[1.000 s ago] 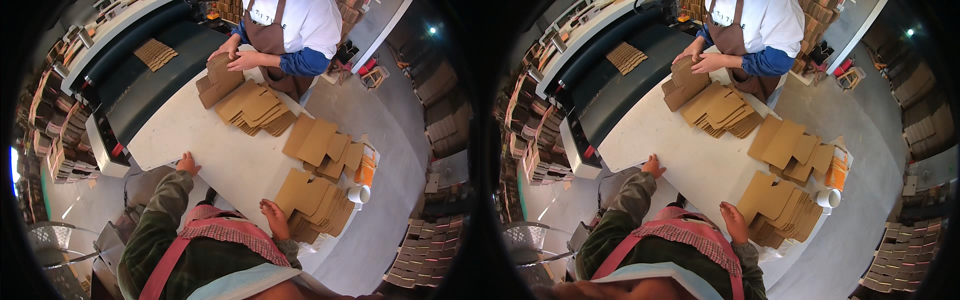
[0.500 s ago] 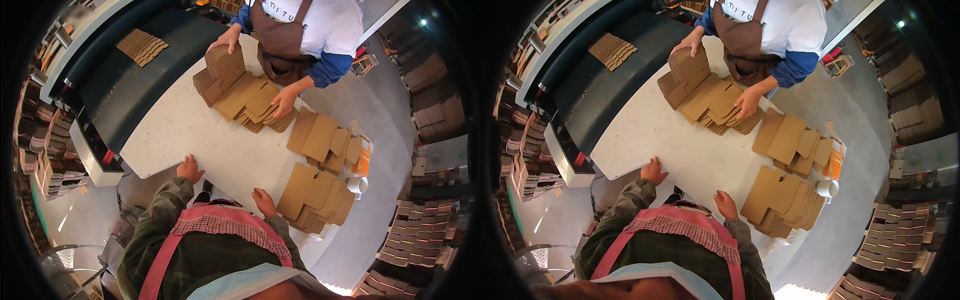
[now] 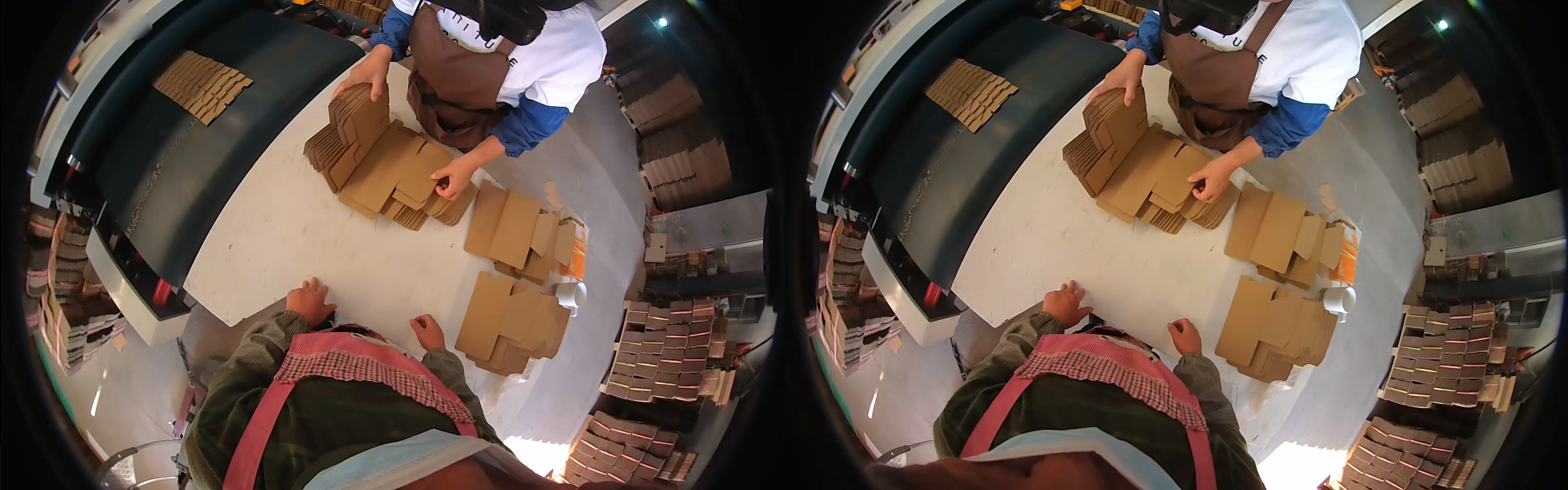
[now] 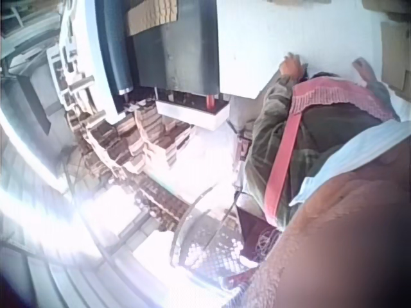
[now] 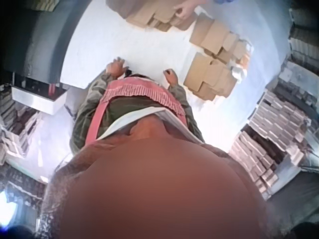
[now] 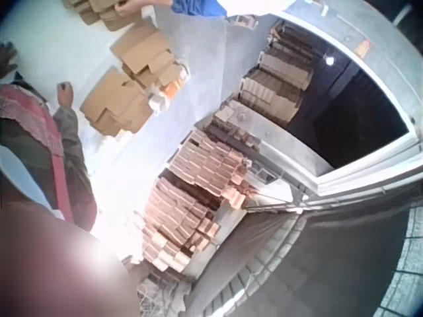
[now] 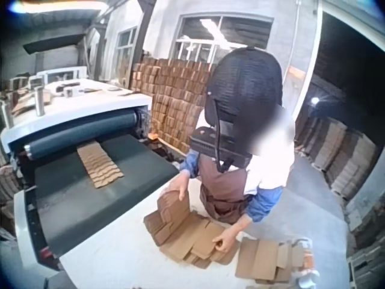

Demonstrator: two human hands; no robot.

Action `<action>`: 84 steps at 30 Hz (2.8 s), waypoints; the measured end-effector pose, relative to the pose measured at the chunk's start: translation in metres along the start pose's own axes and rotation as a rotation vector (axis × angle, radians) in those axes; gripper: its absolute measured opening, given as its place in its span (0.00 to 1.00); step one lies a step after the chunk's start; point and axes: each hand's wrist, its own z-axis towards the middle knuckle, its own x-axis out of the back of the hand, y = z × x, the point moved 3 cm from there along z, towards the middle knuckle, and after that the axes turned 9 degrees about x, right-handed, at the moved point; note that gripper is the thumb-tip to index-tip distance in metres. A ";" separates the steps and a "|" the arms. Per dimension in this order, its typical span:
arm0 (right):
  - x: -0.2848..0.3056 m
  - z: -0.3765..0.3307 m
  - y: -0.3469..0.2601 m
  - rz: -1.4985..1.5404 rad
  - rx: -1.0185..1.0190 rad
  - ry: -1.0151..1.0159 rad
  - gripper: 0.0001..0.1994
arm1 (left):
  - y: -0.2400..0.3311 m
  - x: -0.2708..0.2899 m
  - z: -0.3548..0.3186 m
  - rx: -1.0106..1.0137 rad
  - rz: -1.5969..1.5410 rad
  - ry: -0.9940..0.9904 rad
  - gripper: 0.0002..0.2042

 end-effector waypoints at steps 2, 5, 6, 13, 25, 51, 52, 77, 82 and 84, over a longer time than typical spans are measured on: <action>-0.002 -0.001 0.000 -0.032 0.027 0.044 0.16 | -0.004 0.002 0.001 -0.051 0.028 0.007 0.24; -0.001 -0.004 -0.009 -0.015 -0.003 0.067 0.15 | -0.008 0.007 0.004 -0.084 0.037 -0.074 0.24; 0.000 -0.004 -0.013 0.001 -0.024 0.067 0.15 | -0.010 0.008 0.005 -0.097 0.039 -0.070 0.24; 0.001 -0.007 -0.024 0.024 -0.058 0.116 0.16 | -0.015 0.012 0.009 -0.212 0.096 -0.006 0.23; -0.003 -0.007 -0.008 0.026 0.037 0.168 0.15 | -0.008 -0.001 0.007 -0.170 0.208 -0.051 0.24; 0.006 -0.020 -0.001 0.066 0.262 0.032 0.15 | 0.021 -0.012 -0.007 0.106 0.200 -0.043 0.26; 0.007 -0.020 -0.001 0.064 0.264 0.030 0.15 | 0.022 -0.010 -0.008 0.107 0.192 -0.039 0.26; 0.009 -0.019 0.002 0.105 0.309 -0.037 0.14 | 0.022 -0.023 -0.012 0.157 0.135 -0.028 0.31; 0.009 -0.019 0.001 0.074 0.278 -0.040 0.14 | 0.021 -0.023 -0.011 0.136 0.120 -0.019 0.31; 0.009 -0.020 0.000 0.086 0.265 -0.031 0.14 | 0.020 -0.024 -0.012 0.125 0.115 -0.012 0.31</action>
